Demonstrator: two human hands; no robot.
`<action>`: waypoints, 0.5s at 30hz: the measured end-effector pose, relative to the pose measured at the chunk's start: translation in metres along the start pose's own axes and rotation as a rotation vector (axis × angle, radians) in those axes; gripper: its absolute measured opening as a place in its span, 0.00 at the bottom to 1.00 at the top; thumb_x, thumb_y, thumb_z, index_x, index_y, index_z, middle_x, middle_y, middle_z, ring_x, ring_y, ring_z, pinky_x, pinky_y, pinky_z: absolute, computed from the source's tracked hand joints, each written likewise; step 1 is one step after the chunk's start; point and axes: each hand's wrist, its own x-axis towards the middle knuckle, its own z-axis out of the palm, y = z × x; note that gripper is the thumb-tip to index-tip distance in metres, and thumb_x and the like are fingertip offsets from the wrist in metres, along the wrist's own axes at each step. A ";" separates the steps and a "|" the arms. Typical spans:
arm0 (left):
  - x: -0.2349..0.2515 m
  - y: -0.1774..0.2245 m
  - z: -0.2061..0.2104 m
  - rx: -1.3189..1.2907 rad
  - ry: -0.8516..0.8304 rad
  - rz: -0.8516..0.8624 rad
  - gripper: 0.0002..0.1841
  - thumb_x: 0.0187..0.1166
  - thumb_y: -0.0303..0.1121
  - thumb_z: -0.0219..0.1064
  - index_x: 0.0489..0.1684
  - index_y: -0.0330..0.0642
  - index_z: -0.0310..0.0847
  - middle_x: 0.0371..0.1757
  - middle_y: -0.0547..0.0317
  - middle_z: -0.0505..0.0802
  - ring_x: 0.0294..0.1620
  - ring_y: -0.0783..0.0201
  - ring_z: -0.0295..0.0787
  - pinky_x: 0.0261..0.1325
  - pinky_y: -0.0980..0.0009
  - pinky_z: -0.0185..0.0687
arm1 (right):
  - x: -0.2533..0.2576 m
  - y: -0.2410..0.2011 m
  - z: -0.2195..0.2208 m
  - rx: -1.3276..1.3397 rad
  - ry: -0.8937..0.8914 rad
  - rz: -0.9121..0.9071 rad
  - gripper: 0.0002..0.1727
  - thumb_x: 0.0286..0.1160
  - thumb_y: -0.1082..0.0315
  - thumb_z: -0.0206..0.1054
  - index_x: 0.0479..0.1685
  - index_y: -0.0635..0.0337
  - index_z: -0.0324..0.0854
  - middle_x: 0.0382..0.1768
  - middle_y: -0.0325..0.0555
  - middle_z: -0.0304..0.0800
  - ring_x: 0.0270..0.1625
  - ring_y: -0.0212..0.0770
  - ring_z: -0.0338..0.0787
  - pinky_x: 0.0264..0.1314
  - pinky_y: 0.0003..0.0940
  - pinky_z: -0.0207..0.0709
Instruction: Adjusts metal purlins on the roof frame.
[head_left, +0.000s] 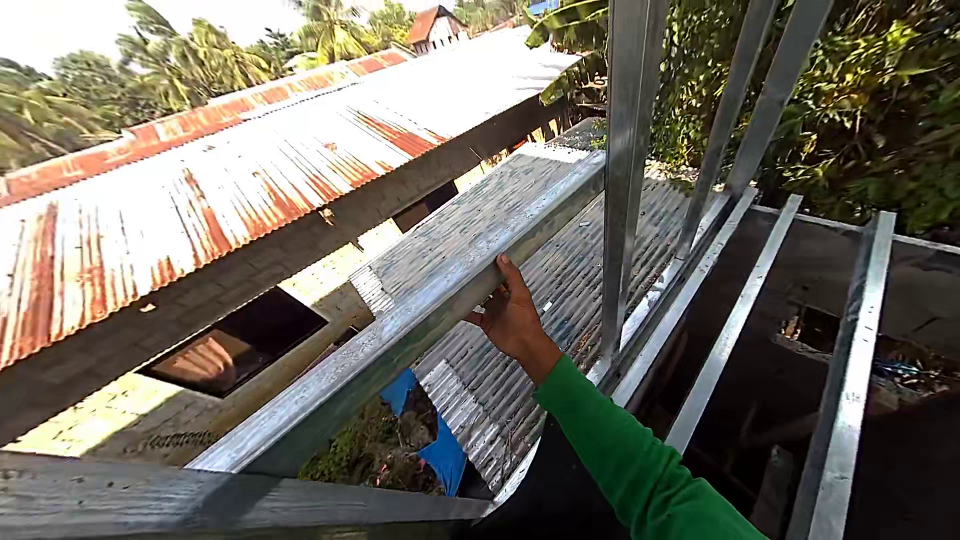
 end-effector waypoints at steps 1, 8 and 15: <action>0.000 0.000 0.009 -0.057 0.045 0.005 0.26 0.92 0.54 0.44 0.66 0.43 0.75 0.56 0.55 0.94 0.63 0.63 0.91 0.68 0.63 0.87 | 0.001 -0.002 0.001 -0.004 0.003 0.001 0.30 0.85 0.39 0.58 0.77 0.46 0.71 0.67 0.52 0.82 0.62 0.53 0.88 0.58 0.55 0.86; 0.017 -0.008 0.016 0.077 0.182 -0.038 0.37 0.89 0.65 0.24 0.71 0.49 0.68 0.54 0.61 0.91 0.56 0.65 0.90 0.56 0.59 0.91 | -0.008 -0.016 0.003 -0.134 -0.001 -0.017 0.25 0.89 0.42 0.52 0.74 0.46 0.68 0.64 0.46 0.83 0.64 0.48 0.88 0.59 0.53 0.87; 0.023 -0.005 0.007 -0.037 0.080 -0.043 0.28 0.87 0.65 0.44 0.51 0.58 0.85 0.42 0.66 0.96 0.46 0.69 0.95 0.47 0.63 0.94 | 0.001 -0.003 0.005 -0.142 -0.030 -0.037 0.28 0.90 0.38 0.46 0.75 0.44 0.66 0.64 0.46 0.84 0.65 0.50 0.88 0.65 0.60 0.84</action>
